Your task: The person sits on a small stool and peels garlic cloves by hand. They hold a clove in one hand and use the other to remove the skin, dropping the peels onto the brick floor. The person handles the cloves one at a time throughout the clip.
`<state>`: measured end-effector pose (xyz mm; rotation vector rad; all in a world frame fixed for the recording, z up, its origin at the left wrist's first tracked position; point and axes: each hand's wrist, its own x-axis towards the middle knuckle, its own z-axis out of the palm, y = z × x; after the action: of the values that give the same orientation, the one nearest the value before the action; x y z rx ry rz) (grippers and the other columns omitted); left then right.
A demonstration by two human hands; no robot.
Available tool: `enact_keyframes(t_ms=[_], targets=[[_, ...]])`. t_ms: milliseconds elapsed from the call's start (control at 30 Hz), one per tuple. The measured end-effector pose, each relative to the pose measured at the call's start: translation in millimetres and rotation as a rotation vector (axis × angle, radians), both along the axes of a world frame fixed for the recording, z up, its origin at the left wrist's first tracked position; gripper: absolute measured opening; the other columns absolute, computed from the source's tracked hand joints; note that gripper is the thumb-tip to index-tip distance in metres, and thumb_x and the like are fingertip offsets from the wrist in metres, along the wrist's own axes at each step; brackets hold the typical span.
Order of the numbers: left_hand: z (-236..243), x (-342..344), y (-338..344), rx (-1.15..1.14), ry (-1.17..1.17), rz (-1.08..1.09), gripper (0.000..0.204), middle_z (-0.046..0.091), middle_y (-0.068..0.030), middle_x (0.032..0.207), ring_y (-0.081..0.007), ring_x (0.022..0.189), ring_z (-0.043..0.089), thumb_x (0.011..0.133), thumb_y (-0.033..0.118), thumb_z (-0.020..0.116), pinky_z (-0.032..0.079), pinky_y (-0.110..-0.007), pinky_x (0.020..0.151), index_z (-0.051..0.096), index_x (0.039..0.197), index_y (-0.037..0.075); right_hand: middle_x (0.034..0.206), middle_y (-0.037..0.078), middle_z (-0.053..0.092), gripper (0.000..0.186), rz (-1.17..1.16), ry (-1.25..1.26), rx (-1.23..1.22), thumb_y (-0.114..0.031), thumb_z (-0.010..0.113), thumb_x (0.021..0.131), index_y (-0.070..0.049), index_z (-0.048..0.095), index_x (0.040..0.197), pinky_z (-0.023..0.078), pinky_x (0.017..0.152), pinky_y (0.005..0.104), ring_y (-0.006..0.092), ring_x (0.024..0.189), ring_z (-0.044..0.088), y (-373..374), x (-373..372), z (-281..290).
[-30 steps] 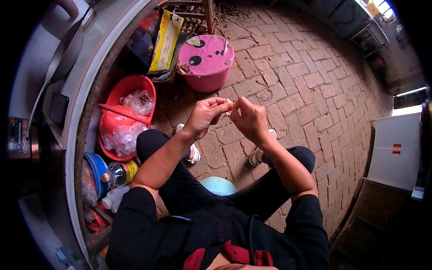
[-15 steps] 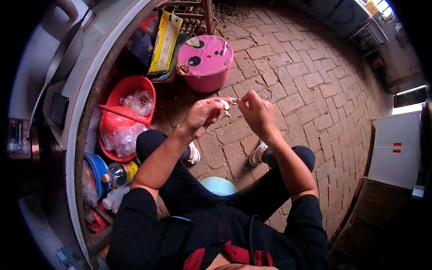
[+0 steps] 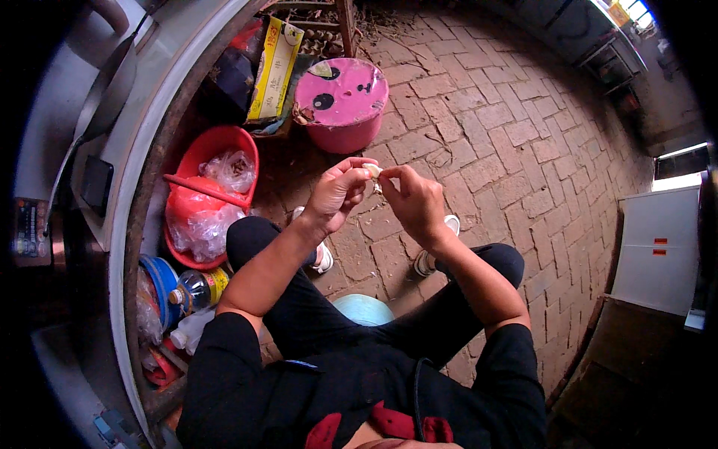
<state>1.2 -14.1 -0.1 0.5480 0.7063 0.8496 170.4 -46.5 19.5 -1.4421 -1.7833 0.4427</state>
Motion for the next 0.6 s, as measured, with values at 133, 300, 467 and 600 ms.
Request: enact_keyframes(t_ms=[133, 300, 467, 600], targets=[[1.5, 3.4, -3.9, 0.014, 0.052, 0.040, 0.023, 0.056, 0.0067, 0.079, 0.0013, 0.054, 0.038, 0.086, 0.010, 0.061, 0.030, -0.015, 0.044, 0.058, 0.109, 0.005, 0.062, 0.012, 0.062, 0.010, -0.025, -0.029, 0.055, -0.017, 0.066, 0.079, -0.010, 0.060, 0.084, 0.047, 0.047, 0.0381, 0.0287, 0.053, 0.062, 0.1, -2.7, -5.8], [2.5, 4.4, -4.5, 0.065, 0.075, 0.039, 0.022, 0.056, 0.0066, 0.079, 0.0013, 0.053, 0.038, 0.086, 0.010, 0.062, 0.030, -0.014, 0.044, 0.059, 0.107, 0.005, 0.062, 0.011, 0.061, 0.010, -0.026, -0.056, 0.071, -0.016, 0.065, 0.078, -0.011, 0.058, 0.082, 0.046, 0.046, 0.0385, 0.0286, 0.053, 0.062, 0.1, -3.4, -6.8], [2.7, 6.9, -6.9, 0.060, 0.121, 0.051, 0.020, 0.055, 0.0067, 0.076, 0.0011, 0.052, 0.038, 0.086, 0.011, 0.062, 0.030, -0.015, 0.044, 0.060, 0.105, 0.004, 0.062, 0.011, 0.061, 0.013, -0.038, -0.080, 0.093, -0.016, 0.065, 0.077, -0.010, 0.056, 0.084, 0.046, 0.046, 0.0381, 0.0282, 0.053, 0.062, -0.1, -5.1, -8.9], [1.2, 8.6, -8.6, 0.051, 0.120, 0.075, 0.018, 0.056, 0.0052, 0.072, 0.0012, 0.051, 0.040, 0.086, 0.012, 0.062, 0.030, -0.015, 0.043, 0.061, 0.102, 0.003, 0.059, 0.011, 0.060, 0.014, -0.039, -0.139, 0.120, -0.017, 0.064, 0.077, -0.009, 0.054, 0.081, 0.046, 0.045, 0.0379, 0.0274, 0.052, 0.062, 0.4, -6.4, -7.8]])
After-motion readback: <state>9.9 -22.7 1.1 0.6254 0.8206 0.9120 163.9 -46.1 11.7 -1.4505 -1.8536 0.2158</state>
